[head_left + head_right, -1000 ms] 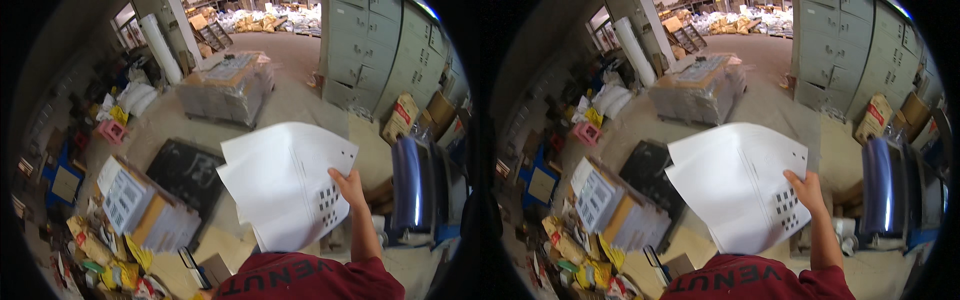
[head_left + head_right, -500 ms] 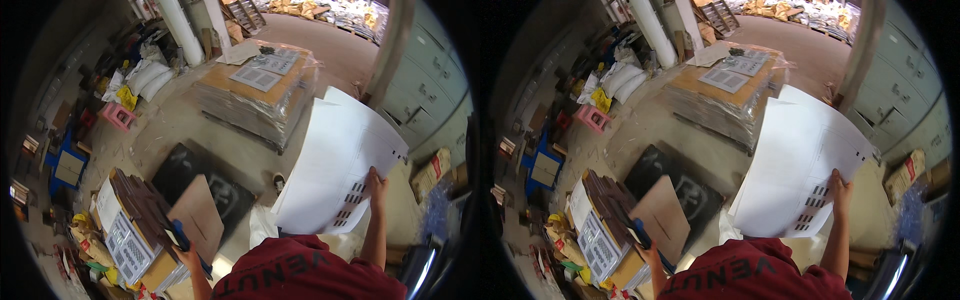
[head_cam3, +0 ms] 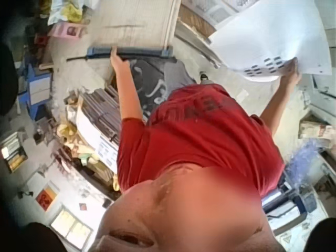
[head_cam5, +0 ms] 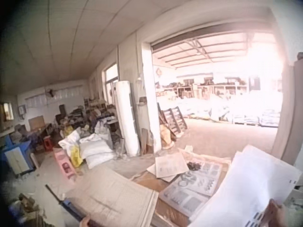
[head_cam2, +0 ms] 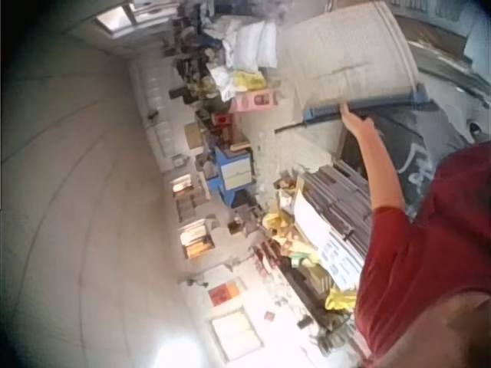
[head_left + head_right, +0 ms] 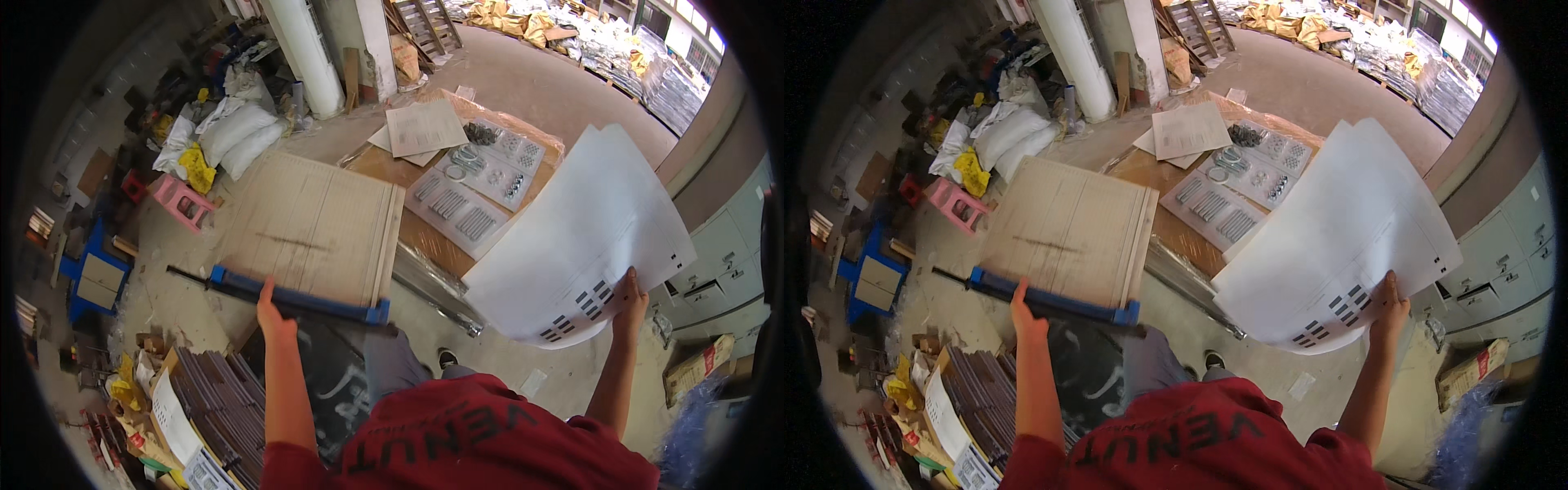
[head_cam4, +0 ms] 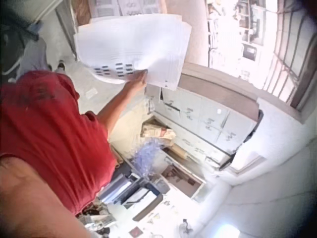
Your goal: The person uses a manual paper cutter to trim sheets of paper on a workbench. They repeatedly align the paper against the cutter's guide, press down the lever to slice the edges, and then stack the trimmed sheets. The person occasionally picks up and inspects the cut pieces before continuing the process.
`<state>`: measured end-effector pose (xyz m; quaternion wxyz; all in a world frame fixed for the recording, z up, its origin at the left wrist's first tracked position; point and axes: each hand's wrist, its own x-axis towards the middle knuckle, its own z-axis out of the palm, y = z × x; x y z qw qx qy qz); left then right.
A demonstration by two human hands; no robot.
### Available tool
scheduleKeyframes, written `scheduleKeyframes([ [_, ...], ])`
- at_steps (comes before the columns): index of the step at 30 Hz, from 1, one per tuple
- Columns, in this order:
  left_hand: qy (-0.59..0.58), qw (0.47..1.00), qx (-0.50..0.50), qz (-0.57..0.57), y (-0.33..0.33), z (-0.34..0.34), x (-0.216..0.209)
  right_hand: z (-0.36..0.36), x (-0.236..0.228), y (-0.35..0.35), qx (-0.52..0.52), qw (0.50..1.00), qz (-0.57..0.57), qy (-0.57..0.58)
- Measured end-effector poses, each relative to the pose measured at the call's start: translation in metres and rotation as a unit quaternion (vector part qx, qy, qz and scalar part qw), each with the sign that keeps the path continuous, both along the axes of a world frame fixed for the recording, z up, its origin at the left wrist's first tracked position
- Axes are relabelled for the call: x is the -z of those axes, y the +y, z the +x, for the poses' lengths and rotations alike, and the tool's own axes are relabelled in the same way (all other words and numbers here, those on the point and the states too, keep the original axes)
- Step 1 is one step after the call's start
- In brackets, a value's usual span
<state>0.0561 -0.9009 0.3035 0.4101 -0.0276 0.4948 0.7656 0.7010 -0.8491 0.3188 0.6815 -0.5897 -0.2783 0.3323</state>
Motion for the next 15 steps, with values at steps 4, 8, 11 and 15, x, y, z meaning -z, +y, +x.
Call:
scheduleKeyframes([
  [4, -0.002, 0.997, 0.05, -0.058, 0.155, -0.031, 0.042, -0.015, 0.011, 0.046, 0.109, 0.994, -0.006, -0.003],
  [8, -0.041, 0.988, 0.106, -0.108, 0.282, -0.064, 0.105, -0.069, 0.029, 0.059, 0.181, 0.983, -0.022, -0.005],
  [11, -0.065, 0.97, 0.191, -0.135, 0.367, -0.096, 0.148, -0.129, 0.036, 0.083, 0.217, 0.975, 0.018, 0.031],
  [15, -0.076, 0.942, 0.279, -0.171, 0.417, -0.132, 0.177, -0.212, 0.012, 0.108, 0.263, 0.963, -0.057, 0.017],
])
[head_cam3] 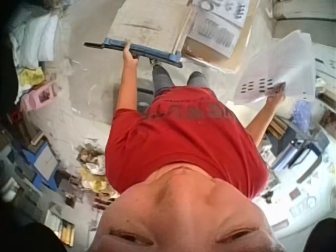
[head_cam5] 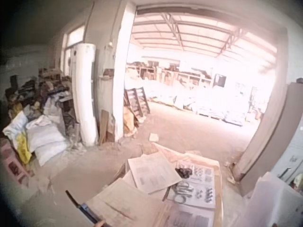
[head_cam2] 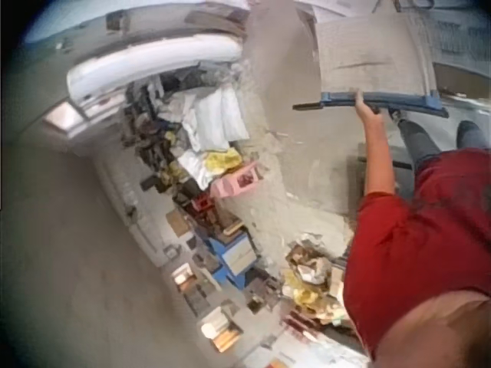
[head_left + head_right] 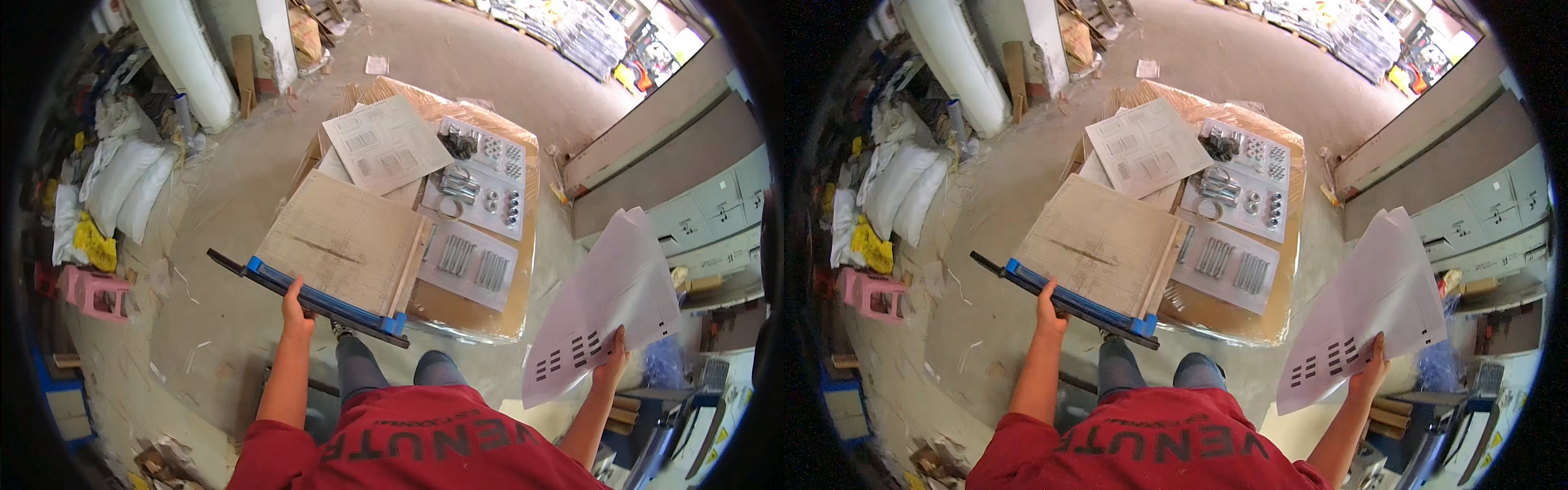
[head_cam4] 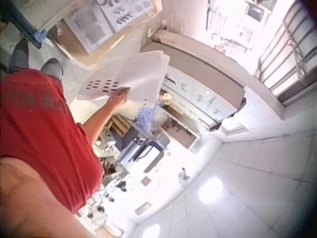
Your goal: The person uses a manual paper cutter to trim sheets of paper on a workbench. They repeatedly align the paper against the cutter's guide, press down the lever to slice the edges, and then stack the trimmed sheets. The person occasionally picks up and inspects the cut pieces before continuing the process.
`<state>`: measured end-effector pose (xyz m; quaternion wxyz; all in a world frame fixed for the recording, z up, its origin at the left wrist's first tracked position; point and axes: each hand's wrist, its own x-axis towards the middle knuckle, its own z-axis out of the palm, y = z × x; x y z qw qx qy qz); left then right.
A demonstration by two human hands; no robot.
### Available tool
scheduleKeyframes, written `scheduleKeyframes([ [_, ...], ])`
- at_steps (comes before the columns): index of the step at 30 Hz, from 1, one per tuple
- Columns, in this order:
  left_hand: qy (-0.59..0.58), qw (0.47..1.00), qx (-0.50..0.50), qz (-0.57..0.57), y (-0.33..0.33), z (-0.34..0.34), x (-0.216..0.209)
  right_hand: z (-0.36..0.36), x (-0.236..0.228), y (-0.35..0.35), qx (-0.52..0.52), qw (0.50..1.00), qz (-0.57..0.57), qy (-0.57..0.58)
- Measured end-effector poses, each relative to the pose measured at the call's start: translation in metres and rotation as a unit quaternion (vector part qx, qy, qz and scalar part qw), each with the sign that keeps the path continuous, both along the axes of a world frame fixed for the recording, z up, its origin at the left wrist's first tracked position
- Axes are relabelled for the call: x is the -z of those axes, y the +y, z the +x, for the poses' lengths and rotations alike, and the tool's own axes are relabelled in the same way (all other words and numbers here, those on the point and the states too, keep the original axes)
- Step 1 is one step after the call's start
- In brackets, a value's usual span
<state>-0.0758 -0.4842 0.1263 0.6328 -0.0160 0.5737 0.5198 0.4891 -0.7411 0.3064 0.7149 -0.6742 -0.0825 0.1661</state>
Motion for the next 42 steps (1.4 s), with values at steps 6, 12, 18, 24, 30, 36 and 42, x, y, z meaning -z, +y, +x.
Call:
scheduleKeyframes([
  [6, -0.085, 0.995, 0.059, -0.002, 0.048, -0.029, 0.041, -0.076, -0.037, 0.052, -0.023, 0.999, -0.039, -0.018],
  [12, -0.092, 0.991, 0.077, -0.064, 0.067, -0.003, 0.045, -0.115, -0.042, 0.083, -0.01, 0.996, -0.075, -0.044],
  [18, -0.125, 0.989, 0.058, -0.055, 0.065, 0.011, 0.08, -0.125, -0.036, 0.088, 0.003, 0.993, -0.112, -0.032],
  [24, -0.123, 0.988, 0.059, -0.073, 0.055, 0.022, 0.113, -0.128, -0.035, 0.084, -0.004, 0.992, -0.12, -0.037],
  [30, -0.082, 0.978, 0.1, -0.164, 0.042, 0.02, 0.118, -0.118, -0.026, 0.085, 0.025, 0.989, -0.14, -0.034],
  [36, -0.039, 0.986, 0.116, -0.11, 0.039, 0.013, 0.081, -0.108, -0.013, 0.077, 0.015, 0.99, -0.137, -0.03],
  [42, -0.09, 0.983, 0.117, -0.113, 0.051, 0.003, 0.109, -0.125, -0.008, 0.092, 0.024, 0.994, -0.107, -0.003],
])
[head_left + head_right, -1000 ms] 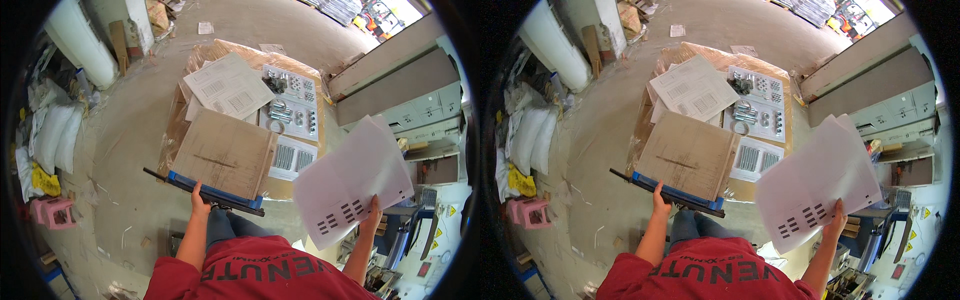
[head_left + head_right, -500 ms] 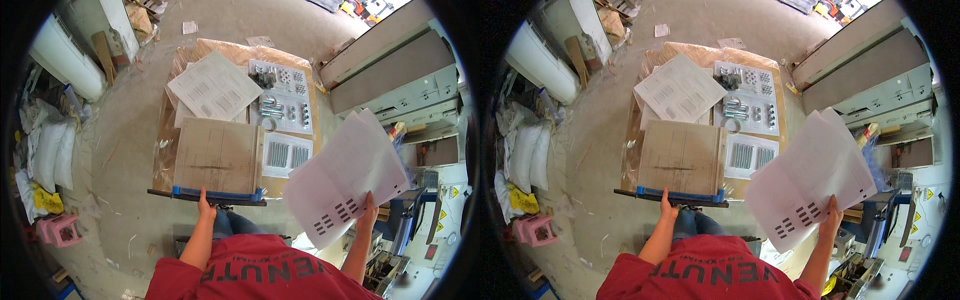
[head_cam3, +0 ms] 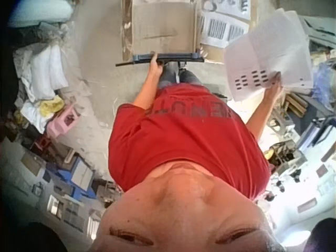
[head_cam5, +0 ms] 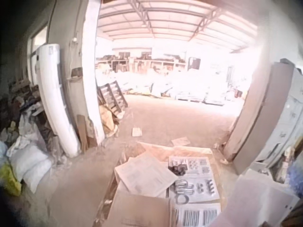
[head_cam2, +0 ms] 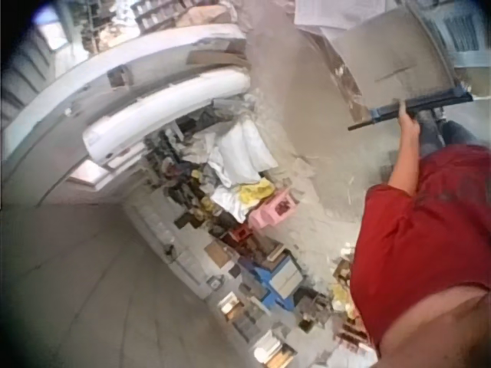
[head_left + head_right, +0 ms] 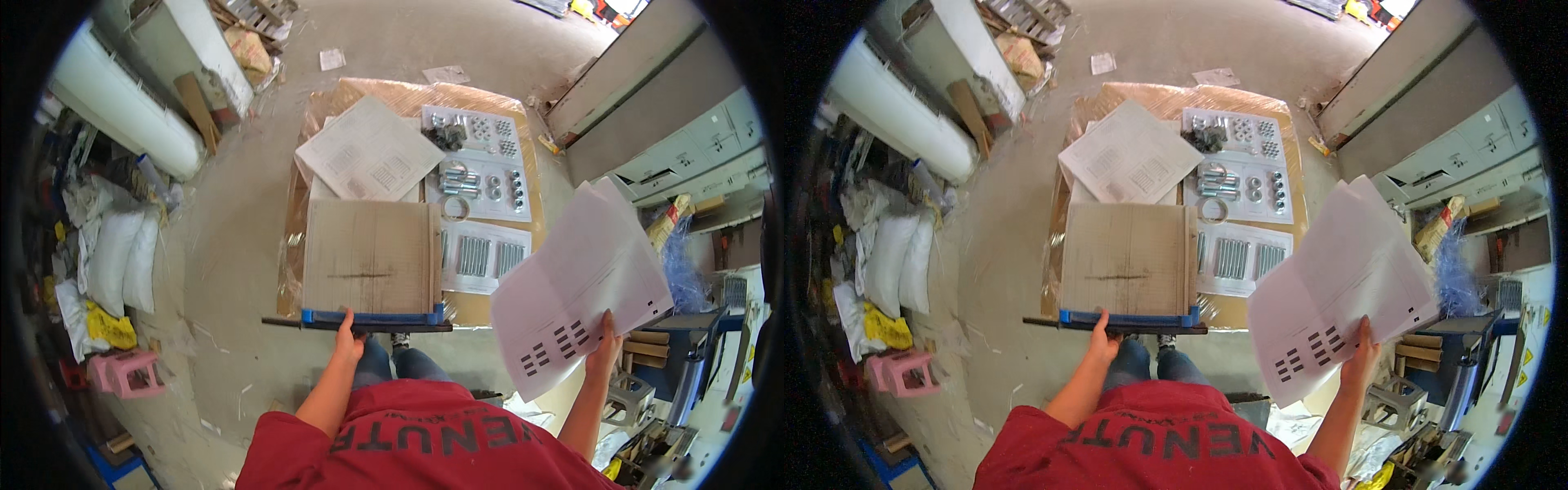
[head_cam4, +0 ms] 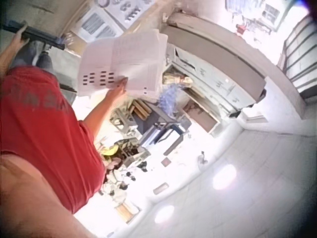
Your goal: The person uses a manual paper cutter to trim sheets of paper on a workbench. They repeatedly align the paper against the cutter's guide, press down the lever to slice the edges, and then stack the trimmed sheets. The person occasionally picks up and inspects the cut pieces before continuing the process.
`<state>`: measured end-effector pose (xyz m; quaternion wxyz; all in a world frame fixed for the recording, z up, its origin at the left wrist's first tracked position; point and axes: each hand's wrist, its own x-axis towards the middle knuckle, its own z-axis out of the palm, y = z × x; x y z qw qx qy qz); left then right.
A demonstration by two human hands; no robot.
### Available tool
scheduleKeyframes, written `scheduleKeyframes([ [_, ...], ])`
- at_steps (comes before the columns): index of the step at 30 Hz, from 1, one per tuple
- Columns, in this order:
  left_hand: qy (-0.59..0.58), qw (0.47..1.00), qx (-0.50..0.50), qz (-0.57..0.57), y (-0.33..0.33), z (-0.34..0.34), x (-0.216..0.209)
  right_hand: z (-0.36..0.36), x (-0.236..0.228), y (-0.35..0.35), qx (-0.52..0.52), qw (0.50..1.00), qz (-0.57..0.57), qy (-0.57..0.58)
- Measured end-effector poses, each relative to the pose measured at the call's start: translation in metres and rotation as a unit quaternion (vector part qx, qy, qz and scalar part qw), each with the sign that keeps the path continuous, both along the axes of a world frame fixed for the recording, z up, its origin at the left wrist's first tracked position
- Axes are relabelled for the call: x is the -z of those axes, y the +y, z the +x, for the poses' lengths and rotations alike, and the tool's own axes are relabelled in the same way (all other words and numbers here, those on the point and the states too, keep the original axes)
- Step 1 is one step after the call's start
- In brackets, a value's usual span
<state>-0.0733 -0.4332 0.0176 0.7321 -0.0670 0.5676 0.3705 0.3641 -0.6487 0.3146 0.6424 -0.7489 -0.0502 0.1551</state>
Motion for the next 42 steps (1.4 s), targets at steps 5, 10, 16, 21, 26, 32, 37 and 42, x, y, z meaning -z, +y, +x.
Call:
scheduleKeyframes([
  [5, -0.045, 0.977, 0.193, -0.077, -0.006, 0.0, 0.032, -0.001, -0.011, -0.014, 0.0, 0.98, -0.147, -0.137],
  [10, -0.098, 0.838, 0.524, -0.12, 0.026, -0.025, 0.01, -0.084, -0.068, 0.053, -0.064, 0.934, -0.256, -0.242],
  [16, 0.073, 0.74, 0.54, 0.395, 0.145, -0.041, -0.128, -0.212, -0.092, 0.185, -0.231, 0.941, -0.11, -0.224],
  [21, 0.076, 0.669, 0.383, 0.632, 0.286, -0.119, -0.191, -0.346, -0.092, 0.276, -0.237, 0.961, 0.044, -0.138],
  [26, 0.087, 0.606, 0.381, 0.693, 0.37, -0.19, -0.247, -0.43, -0.098, 0.328, -0.188, 0.976, 0.05, -0.095],
  [32, -0.01, 0.64, 0.44, 0.629, 0.396, -0.216, -0.254, -0.455, -0.078, 0.348, -0.086, 0.994, 0.067, -0.012],
  [37, 0.008, 0.611, 0.41, 0.677, 0.4, -0.185, -0.242, -0.442, -0.048, 0.347, -0.025, 0.996, 0.078, 0.042],
  [42, 0.154, 0.555, 0.545, 0.609, 0.43, -0.138, -0.249, -0.407, -0.004, 0.359, 0.028, 0.989, 0.094, 0.109],
])
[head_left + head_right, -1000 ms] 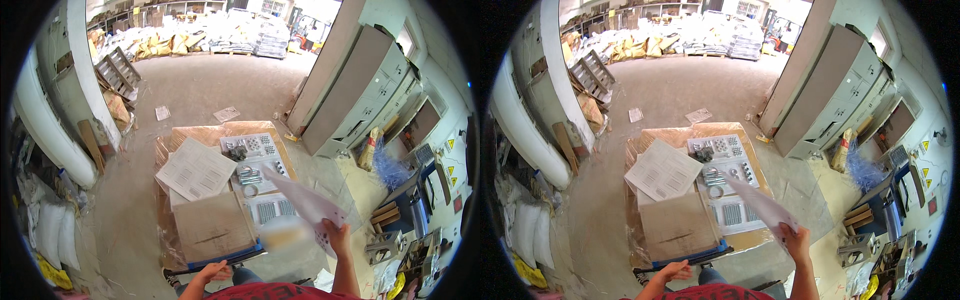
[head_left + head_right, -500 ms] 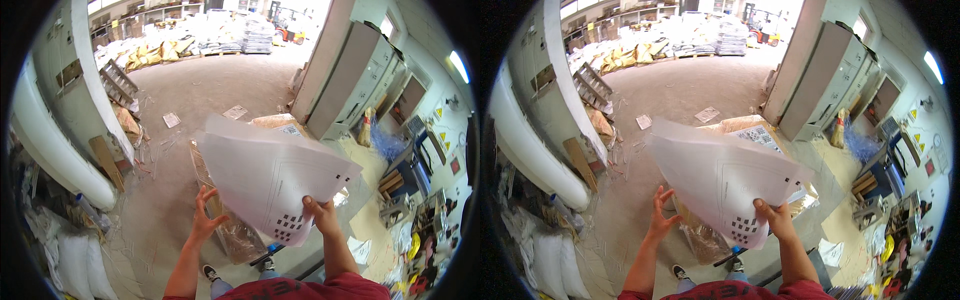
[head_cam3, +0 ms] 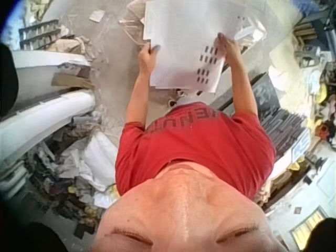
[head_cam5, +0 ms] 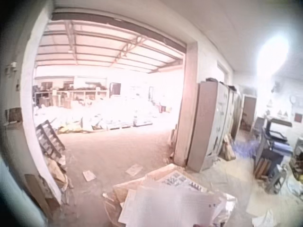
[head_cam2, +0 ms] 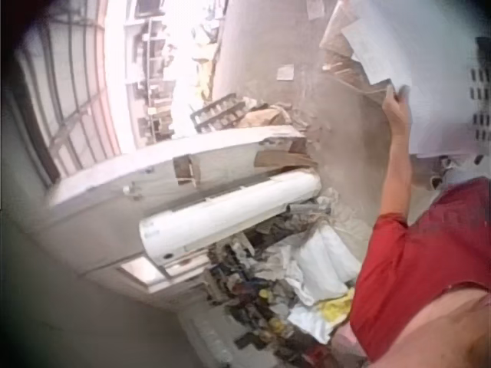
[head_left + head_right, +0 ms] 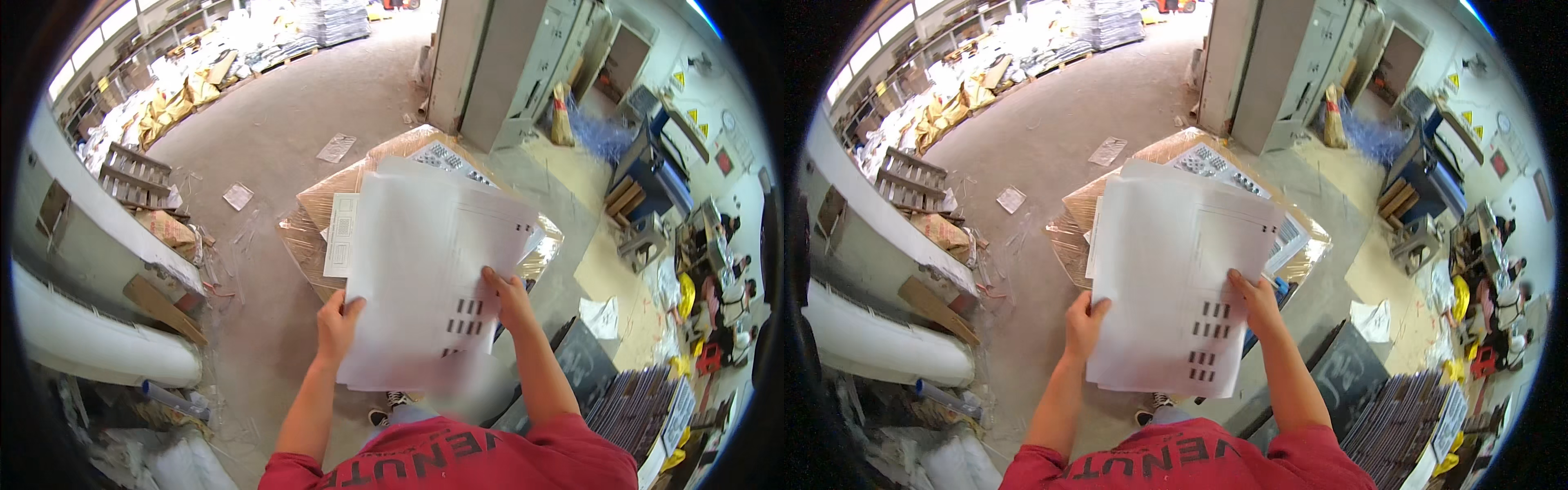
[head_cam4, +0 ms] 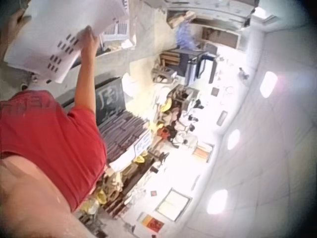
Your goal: The person uses a manual paper cutter to trim sheets of paper on a workbench. They repeatedly align the paper against the cutter's guide, press down the lever to slice the edges, and then stack the trimmed sheets. The person occasionally picks up and inspects the cut pieces before continuing the process.
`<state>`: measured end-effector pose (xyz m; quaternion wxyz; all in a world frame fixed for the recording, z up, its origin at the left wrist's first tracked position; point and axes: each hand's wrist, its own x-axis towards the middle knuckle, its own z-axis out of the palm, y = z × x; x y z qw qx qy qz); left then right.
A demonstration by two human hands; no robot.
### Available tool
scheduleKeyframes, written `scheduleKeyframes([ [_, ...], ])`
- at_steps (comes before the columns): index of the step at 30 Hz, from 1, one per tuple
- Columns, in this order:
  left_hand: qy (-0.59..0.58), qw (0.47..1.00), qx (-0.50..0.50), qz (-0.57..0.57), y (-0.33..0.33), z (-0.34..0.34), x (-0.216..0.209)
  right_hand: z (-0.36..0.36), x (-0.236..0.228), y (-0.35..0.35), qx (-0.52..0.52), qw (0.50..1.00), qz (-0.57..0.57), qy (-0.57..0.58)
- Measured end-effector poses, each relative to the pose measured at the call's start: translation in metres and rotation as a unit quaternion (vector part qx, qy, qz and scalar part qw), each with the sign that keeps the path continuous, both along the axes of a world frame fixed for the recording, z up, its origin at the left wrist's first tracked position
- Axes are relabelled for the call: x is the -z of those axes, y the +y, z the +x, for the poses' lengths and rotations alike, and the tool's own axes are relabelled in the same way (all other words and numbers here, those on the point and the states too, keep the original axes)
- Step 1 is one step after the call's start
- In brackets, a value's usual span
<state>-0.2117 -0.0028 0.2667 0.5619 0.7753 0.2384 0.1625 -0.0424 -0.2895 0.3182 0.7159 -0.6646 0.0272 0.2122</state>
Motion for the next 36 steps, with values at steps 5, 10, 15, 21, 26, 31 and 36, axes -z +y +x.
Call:
scheduleKeyframes([
  [5, 0.043, 0.978, 0.0, 0.203, 0.072, 0.084, 0.031, 0.047, 0.079, 0.038, 0.024, 1.0, 0.0, 0.015],
  [10, 0.039, 0.988, 0.055, 0.139, 0.152, 0.188, 0.087, 0.034, 0.146, 0.053, 0.092, 0.986, -0.139, -0.027],
  [15, 0.092, 0.979, 0.113, 0.144, 0.213, 0.281, 0.189, -0.065, 0.204, 0.027, 0.119, 0.95, -0.266, 0.112],
  [21, 0.191, 0.903, 0.17, 0.345, 0.261, 0.335, 0.248, -0.158, 0.221, 0.055, 0.306, 0.882, -0.203, 0.296],
  [26, 0.054, 0.842, 0.171, 0.51, 0.273, 0.361, 0.228, -0.187, 0.235, 0.089, 0.265, 0.835, -0.384, 0.292],
  [31, 0.072, 0.837, 0.262, 0.475, 0.288, 0.386, 0.177, -0.176, 0.247, 0.083, 0.309, 0.793, -0.496, 0.172],
  [36, 0.024, 0.844, 0.39, 0.367, 0.239, 0.388, 0.009, -0.162, 0.253, 0.049, 0.39, 0.716, -0.557, 0.155],
])
